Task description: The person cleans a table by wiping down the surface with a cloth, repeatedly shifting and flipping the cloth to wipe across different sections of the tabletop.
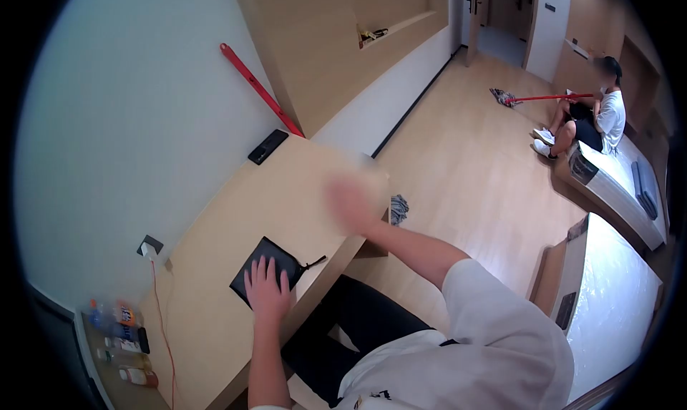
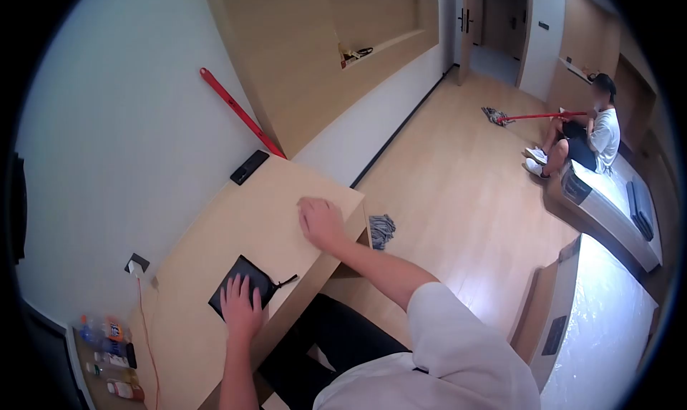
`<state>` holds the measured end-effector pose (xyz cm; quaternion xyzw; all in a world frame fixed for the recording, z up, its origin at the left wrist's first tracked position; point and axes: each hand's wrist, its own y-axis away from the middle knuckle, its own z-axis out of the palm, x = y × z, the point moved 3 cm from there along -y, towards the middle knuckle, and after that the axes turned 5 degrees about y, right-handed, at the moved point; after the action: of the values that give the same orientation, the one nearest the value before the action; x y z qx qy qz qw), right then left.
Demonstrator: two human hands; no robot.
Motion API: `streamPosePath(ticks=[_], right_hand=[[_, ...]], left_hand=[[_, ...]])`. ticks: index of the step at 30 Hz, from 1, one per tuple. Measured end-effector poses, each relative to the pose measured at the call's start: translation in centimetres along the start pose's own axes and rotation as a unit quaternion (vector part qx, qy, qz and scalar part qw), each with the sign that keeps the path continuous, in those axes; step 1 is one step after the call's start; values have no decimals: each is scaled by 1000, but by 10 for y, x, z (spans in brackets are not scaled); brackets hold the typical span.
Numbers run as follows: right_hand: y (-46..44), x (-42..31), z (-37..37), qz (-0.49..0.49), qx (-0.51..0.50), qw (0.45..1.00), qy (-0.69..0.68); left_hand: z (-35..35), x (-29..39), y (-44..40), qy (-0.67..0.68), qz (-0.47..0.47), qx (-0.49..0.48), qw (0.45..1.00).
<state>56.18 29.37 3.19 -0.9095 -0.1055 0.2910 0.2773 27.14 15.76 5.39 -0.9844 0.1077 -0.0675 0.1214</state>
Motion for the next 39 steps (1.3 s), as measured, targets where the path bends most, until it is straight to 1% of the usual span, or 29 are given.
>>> streamPosePath(ticks=[2,4,7,8,10,13,14,17,18,21,22,24,25,26,27,28,29,31,32,34,36,37,39], right_hand=[[32,-8,36,-100,19,995,-17],[61,-56,0,-212,-25,971,-104],[93,-84,14,-303,-85,946,-74],[96,-89,17,-288,-126,946,-76],[100,-93,14,-274,-148,946,-89],[100,-98,7,-259,-178,946,-79],[101,-105,6,-255,-189,946,-71],[102,-134,-5,-336,-213,912,-99],[105,-141,-4,-367,-198,902,-109],[119,-142,17,-392,-161,900,-102],[121,-141,17,-376,-106,911,-130],[126,-136,17,-404,-77,898,-157],[127,-133,18,-418,-63,890,-172],[125,-137,7,-408,-36,891,-197],[122,-139,0,-390,-47,898,-199],[119,-137,-7,-373,-57,904,-199],[117,-136,-14,-355,-68,910,-201],[109,-131,-26,-286,-124,910,-271],[106,-128,-34,-249,-153,906,-305],[97,-124,-56,-231,-159,910,-305],[85,-119,-79,-212,-174,916,-294],[77,-115,-89,-205,-188,918,-282],[74,-111,-103,-168,-231,917,-277]], left_hand=[[-9,-5,44,9,9,47,999],[-23,-8,90,-17,-37,41,998],[-21,-20,142,-5,-98,40,994],[-24,-19,149,-10,-98,42,994],[-26,-14,160,-18,-102,53,993],[-15,-21,173,-25,-95,111,989],[-22,-12,169,-14,-98,133,986],[-18,-12,172,-26,-91,153,984],[-17,-11,172,-23,-96,159,982],[-17,-12,176,-33,-103,159,981],[-15,-15,179,-40,-103,171,979],[-13,-18,184,-52,-104,196,974],[-14,-18,184,-37,-108,209,971],[-18,-15,183,-22,-112,219,969],[-24,-10,182,-6,-114,228,967],[-31,-5,178,19,-95,243,965],[-35,-2,175,56,-98,258,960],[-39,7,174,134,-110,278,945],[-42,13,173,144,-108,275,944],[-47,24,162,162,-104,276,942],[-49,38,148,302,-151,307,890],[-48,43,138,370,-173,319,855],[-53,47,123,409,-195,265,851]])
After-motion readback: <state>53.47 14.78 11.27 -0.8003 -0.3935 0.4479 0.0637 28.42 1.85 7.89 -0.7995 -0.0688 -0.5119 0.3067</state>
